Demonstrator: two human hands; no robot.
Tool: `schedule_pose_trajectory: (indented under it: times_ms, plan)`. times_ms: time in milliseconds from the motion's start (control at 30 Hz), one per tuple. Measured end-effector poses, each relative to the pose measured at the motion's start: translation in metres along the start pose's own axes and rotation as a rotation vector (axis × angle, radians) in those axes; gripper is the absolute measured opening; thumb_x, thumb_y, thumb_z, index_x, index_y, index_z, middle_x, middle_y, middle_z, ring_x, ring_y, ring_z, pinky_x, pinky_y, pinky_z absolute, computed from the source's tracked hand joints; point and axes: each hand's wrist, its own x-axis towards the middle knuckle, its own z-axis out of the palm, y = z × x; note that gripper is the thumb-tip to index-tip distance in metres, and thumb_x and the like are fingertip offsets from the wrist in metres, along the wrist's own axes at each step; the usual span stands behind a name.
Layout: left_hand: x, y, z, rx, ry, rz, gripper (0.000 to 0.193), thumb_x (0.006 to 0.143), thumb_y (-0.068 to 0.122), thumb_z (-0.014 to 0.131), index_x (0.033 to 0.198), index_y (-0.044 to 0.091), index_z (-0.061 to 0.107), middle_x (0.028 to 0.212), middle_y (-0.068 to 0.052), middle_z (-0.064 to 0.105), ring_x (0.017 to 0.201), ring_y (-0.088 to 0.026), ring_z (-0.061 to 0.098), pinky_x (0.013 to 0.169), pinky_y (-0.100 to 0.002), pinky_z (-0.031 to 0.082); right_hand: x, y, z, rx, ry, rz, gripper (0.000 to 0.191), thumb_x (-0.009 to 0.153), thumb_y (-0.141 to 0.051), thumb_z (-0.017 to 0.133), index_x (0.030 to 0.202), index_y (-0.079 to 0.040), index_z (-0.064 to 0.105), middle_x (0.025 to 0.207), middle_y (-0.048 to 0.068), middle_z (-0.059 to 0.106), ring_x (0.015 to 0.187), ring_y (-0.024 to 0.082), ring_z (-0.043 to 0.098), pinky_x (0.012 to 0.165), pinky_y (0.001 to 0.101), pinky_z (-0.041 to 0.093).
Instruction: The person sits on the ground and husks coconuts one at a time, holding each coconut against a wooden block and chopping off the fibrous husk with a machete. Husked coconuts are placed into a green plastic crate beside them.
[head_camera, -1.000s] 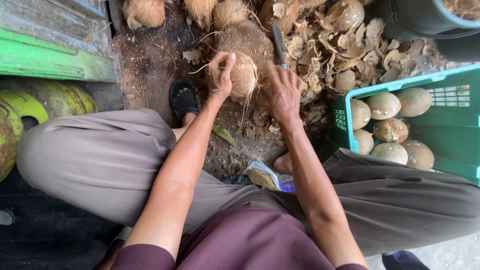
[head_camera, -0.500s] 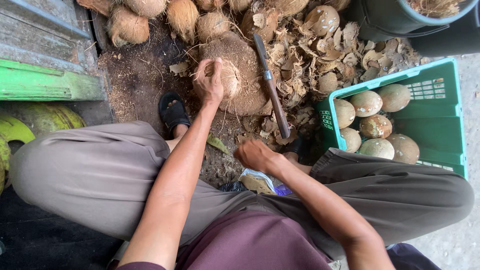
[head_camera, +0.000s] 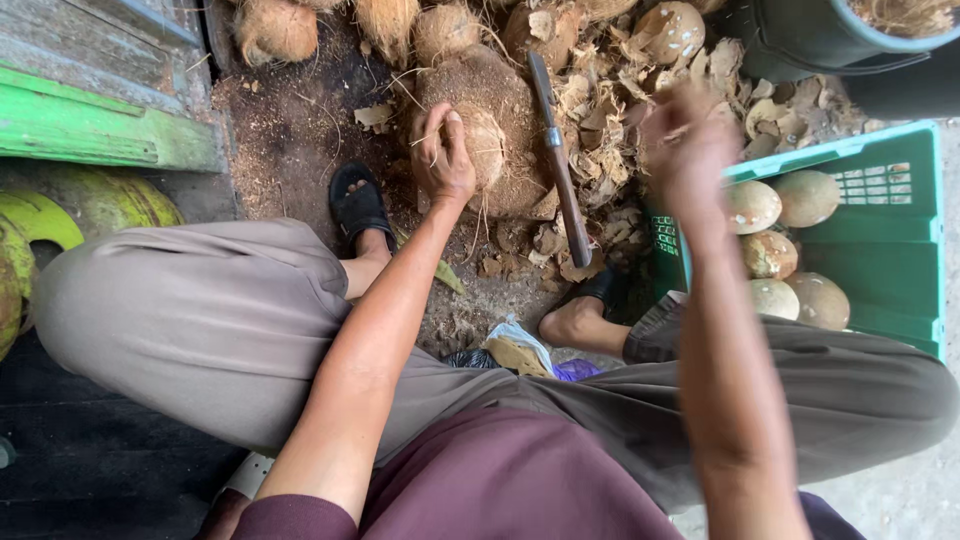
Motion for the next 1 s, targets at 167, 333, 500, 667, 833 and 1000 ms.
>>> schedule_pose_trajectory:
  times_ms: [167, 333, 500, 667, 833, 1000]
  plan:
    - [-0.007, 0.003, -0.002, 0.014, 0.037, 0.093, 0.037, 0.105, 0.045, 0.044, 0.118, 0.019, 0.067, 0.111, -0.008, 0.065, 0.099, -0.024, 0.064, 0.079, -0.040, 0.052, -0.079, -0.056, 0.134, -0.221, -0.101, 0.124, 0.073, 0.085, -0.046, 0.074, 0.132, 0.002, 0.044, 0.092, 0.014, 0.064, 0.081, 0.026, 0.066, 0.057, 0.0407, 0.053]
    - [0.003, -0.001, 0.002, 0.014, -0.040, 0.056, 0.036, 0.103, 0.047, 0.045, 0.110, 0.017, 0.064, 0.102, -0.008, 0.065, 0.089, -0.022, 0.063, 0.071, -0.040, 0.053, -0.074, -0.062, 0.110, 0.429, -0.369, 0.470, 0.052, 0.102, -0.017, 0.057, 0.148, -0.003, 0.036, 0.095, 0.013, 0.059, 0.068, 0.022, 0.063, 0.055, 0.0376, 0.055]
    - [0.038, -0.009, 0.008, -0.173, -0.290, -0.027, 0.039, 0.100, 0.052, 0.048, 0.093, 0.013, 0.052, 0.085, -0.005, 0.064, 0.072, -0.016, 0.061, 0.065, -0.034, 0.058, -0.074, -0.103, 0.043, 0.799, -0.199, 0.658, 0.035, 0.103, -0.019, 0.059, 0.134, -0.008, 0.045, 0.083, 0.006, 0.059, 0.060, 0.015, 0.062, 0.051, 0.0333, 0.055]
    - [0.040, -0.004, 0.013, -0.090, -0.216, -0.190, 0.041, 0.094, 0.054, 0.049, 0.084, 0.015, 0.055, 0.077, -0.001, 0.060, 0.061, -0.014, 0.054, 0.050, -0.034, 0.046, -0.099, -0.129, 0.021, 0.993, -0.087, 0.593, 0.025, 0.102, -0.019, 0.060, 0.119, -0.007, 0.046, 0.080, 0.004, 0.055, 0.060, 0.013, 0.055, 0.050, 0.0317, 0.048]
    - [0.033, 0.010, 0.010, 0.097, -0.220, -0.237, 0.047, 0.095, 0.060, 0.041, 0.075, 0.022, 0.061, 0.065, 0.003, 0.059, 0.054, -0.013, 0.046, 0.048, -0.034, 0.035, -0.097, -0.141, 0.037, 0.748, -0.326, 0.608, 0.020, 0.108, -0.027, 0.061, 0.108, -0.009, 0.051, 0.075, 0.004, 0.056, 0.059, 0.011, 0.054, 0.049, 0.0287, 0.047]
    - [0.034, 0.007, 0.012, 0.097, -0.252, -0.317, 0.052, 0.095, 0.063, 0.038, 0.074, 0.020, 0.058, 0.064, 0.002, 0.054, 0.053, -0.014, 0.043, 0.046, -0.036, 0.033, -0.098, -0.133, 0.029, 0.896, -0.289, 0.672, 0.019, 0.104, -0.027, 0.059, 0.104, -0.008, 0.053, 0.072, 0.002, 0.059, 0.054, 0.009, 0.054, 0.044, 0.0268, 0.047]
